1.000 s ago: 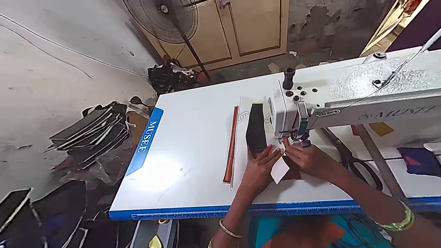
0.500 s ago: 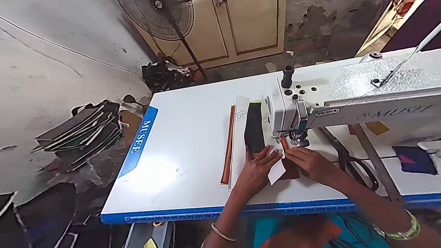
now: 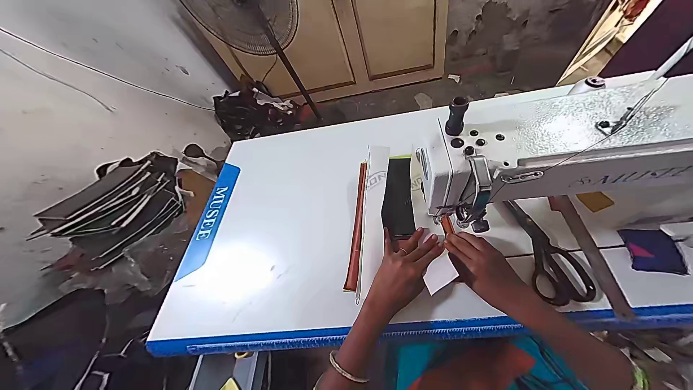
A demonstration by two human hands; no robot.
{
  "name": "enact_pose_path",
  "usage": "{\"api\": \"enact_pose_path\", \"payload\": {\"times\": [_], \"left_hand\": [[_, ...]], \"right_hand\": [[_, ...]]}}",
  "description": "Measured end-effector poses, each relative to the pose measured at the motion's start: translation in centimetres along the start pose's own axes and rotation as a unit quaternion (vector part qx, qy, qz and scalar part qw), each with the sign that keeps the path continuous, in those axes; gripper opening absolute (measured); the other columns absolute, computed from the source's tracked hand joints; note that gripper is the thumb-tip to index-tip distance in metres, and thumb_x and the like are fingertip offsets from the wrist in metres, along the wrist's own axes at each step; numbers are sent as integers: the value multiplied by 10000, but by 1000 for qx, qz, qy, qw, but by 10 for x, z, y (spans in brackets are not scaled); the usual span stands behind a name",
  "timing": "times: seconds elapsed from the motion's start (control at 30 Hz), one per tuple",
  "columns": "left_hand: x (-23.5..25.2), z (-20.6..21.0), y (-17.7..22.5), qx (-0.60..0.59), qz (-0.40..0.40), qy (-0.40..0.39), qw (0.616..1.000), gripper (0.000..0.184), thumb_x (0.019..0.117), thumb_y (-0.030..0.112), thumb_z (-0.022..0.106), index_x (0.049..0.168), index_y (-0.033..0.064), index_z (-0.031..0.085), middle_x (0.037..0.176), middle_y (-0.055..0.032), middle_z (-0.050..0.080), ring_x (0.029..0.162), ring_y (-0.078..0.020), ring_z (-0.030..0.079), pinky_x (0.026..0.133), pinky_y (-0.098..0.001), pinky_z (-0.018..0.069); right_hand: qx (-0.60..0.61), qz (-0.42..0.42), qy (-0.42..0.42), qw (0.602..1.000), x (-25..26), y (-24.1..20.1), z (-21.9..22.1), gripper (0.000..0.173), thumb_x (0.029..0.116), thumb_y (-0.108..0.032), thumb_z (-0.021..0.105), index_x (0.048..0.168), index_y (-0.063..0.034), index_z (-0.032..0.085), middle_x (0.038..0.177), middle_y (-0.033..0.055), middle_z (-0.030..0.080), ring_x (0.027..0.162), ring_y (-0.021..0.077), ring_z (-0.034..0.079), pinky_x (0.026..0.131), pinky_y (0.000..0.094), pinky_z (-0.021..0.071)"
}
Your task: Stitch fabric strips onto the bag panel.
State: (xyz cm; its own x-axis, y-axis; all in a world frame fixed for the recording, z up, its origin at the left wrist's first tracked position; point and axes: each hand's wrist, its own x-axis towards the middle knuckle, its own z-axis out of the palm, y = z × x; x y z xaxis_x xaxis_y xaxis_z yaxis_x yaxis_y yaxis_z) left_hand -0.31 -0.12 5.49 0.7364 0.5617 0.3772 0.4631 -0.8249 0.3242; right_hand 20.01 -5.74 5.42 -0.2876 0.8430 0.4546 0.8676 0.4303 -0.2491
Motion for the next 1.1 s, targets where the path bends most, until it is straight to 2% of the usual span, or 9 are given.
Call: {"api": "enact_pose_path", "payload": {"times": [0.3,0.47,0.63,0.8,0.93,1.0,1.1], "left_hand": [[3,0,-1,14,-3,3,1000,412,902,48,571,1274,130,728,1357,-40,683,1308,-375,600,979,-848,273],[7,1,-5,10,-4,9,1000,396,902,79,583,1266,126,732,1346,-46,690,1302,-385,603,973,-856,266],[12,2,-10,7,-4,9,1000,389,908,100,587,1270,115,729,1347,-55,688,1288,-393,612,973,-851,278],[16,1,-18,1,1,7,1000,385,921,112,578,1276,119,726,1342,-54,691,1287,-389,614,980,-834,298],[19,2,-23,3,2,3,1000,385,931,111,567,1283,126,723,1353,-53,684,1290,-384,613,981,-828,307],[20,2,-24,2,-1,2,1000,382,939,112,558,1284,127,722,1358,-57,681,1290,-388,611,988,-832,298],[20,2,-23,4,0,4,1000,383,939,80,546,1274,117,728,1351,-72,684,1288,-398,611,997,-827,299]], "right_hand": [[-31,2,21,999,6,-1,7,241,865,16,620,1067,56,746,1120,174,749,1014,338,727,895,402,575],[-2,16,34,999,8,0,9,220,895,-24,624,1064,55,738,1109,185,745,1010,343,727,883,405,583],[16,33,39,999,13,3,10,233,901,0,605,1080,66,739,1119,200,745,1017,363,731,867,420,589],[24,37,30,999,17,4,11,248,866,5,656,1090,75,737,1131,211,741,1028,377,725,862,433,591],[11,48,28,998,20,5,16,264,871,11,660,1116,78,729,1166,221,730,1051,384,721,856,442,594],[8,43,33,998,20,7,18,283,886,4,644,1147,82,721,1190,233,721,1075,386,718,877,438,591],[2,45,53,998,10,6,17,325,894,76,565,1176,63,725,1194,226,724,1059,368,731,874,408,596]]}}
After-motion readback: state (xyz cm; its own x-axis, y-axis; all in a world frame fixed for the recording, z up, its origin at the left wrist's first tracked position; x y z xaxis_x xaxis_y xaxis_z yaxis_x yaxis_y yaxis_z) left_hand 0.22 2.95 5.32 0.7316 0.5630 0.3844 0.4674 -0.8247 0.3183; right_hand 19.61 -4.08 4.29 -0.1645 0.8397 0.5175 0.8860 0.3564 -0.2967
